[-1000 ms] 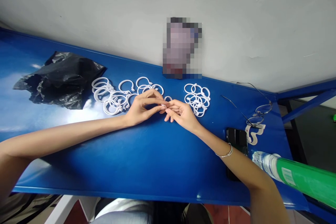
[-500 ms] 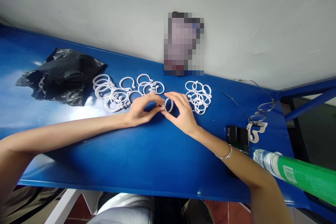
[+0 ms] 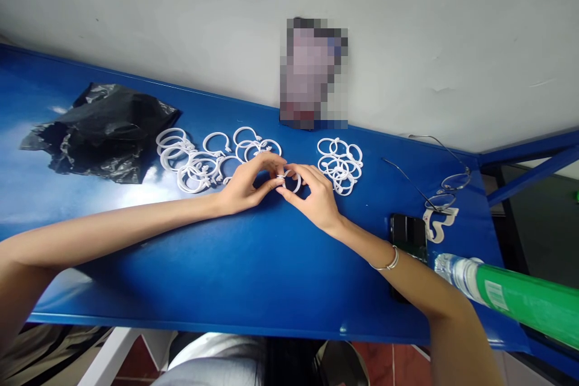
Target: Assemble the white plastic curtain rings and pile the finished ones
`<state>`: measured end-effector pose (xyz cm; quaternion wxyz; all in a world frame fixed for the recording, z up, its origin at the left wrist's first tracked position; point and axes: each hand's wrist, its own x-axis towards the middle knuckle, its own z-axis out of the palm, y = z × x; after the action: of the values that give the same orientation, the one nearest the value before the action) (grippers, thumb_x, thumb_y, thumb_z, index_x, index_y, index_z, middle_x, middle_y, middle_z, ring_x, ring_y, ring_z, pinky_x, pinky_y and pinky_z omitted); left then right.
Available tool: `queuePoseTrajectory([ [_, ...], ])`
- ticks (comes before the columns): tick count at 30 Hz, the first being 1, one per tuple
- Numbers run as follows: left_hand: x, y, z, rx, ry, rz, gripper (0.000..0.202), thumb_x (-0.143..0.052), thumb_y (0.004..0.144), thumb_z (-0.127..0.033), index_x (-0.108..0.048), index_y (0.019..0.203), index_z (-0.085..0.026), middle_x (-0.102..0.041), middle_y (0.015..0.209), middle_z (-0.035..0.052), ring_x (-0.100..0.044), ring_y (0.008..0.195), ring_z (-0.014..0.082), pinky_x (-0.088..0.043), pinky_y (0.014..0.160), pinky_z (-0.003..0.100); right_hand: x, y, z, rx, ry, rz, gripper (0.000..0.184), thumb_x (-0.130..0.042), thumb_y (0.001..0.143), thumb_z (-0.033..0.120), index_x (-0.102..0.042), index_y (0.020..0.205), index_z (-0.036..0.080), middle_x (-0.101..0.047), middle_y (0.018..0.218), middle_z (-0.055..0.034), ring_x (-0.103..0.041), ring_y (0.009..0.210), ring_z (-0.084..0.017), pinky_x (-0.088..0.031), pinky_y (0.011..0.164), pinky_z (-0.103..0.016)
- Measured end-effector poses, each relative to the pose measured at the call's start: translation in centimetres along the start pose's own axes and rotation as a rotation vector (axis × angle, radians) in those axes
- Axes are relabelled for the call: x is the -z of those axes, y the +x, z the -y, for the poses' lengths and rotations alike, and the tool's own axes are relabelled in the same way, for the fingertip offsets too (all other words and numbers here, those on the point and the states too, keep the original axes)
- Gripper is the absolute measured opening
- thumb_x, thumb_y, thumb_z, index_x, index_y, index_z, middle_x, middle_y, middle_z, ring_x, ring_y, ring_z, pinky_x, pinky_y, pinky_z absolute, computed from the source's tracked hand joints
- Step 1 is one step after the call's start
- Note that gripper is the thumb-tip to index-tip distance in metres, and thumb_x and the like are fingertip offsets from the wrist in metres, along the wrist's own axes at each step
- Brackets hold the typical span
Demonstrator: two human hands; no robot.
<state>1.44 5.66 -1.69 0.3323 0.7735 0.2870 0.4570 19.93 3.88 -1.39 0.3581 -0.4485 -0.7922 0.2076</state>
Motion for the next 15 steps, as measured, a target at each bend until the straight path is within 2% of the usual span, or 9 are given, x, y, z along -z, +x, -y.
queuePoseTrajectory([
  [6, 0.26, 0.22, -0.17, 0.025, 0.067, 0.04, 0.015, -0.051, 0.092, -0.028, -0.053, 0.086, -0.015, -0.058, 0.08, 0.0046, -0.053, 0.07, 0.0129, -0.046, 0.064, 0.024, 0.2, 0.05, 0.26, -0.04, 0.005, 0.004, 0.032, -0.065, 0.084, 0.035, -0.06, 0.113, 0.022, -0.066, 0.098, -0.0062, -0.062, 0.083, -0.021, -0.052, 0.077, -0.035],
  [12, 0.24, -0.01, -0.14, 0.031, 0.241, 0.189, 0.02, -0.038, 0.097, -0.027, -0.052, 0.088, -0.015, -0.059, 0.082, 0.0059, -0.054, 0.069, 0.0139, -0.043, 0.063, 0.024, 0.26, 0.09, 0.27, -0.037, 0.008, 0.029, 0.032, -0.065, 0.084, 0.035, -0.06, 0.114, 0.023, -0.066, 0.099, -0.0061, -0.062, 0.084, -0.021, -0.052, 0.079, -0.035],
  [15, 0.28, -0.05, -0.13, 0.032, 0.278, 0.213, 0.025, -0.035, 0.098, -0.029, -0.052, 0.085, -0.015, -0.059, 0.08, 0.006, -0.054, 0.067, 0.0139, -0.042, 0.062, 0.024, 0.27, 0.07, 0.26, -0.032, 0.012, 0.029, 0.032, -0.065, 0.084, 0.035, -0.061, 0.114, 0.023, -0.067, 0.101, -0.0066, -0.063, 0.084, -0.021, -0.052, 0.079, -0.035],
])
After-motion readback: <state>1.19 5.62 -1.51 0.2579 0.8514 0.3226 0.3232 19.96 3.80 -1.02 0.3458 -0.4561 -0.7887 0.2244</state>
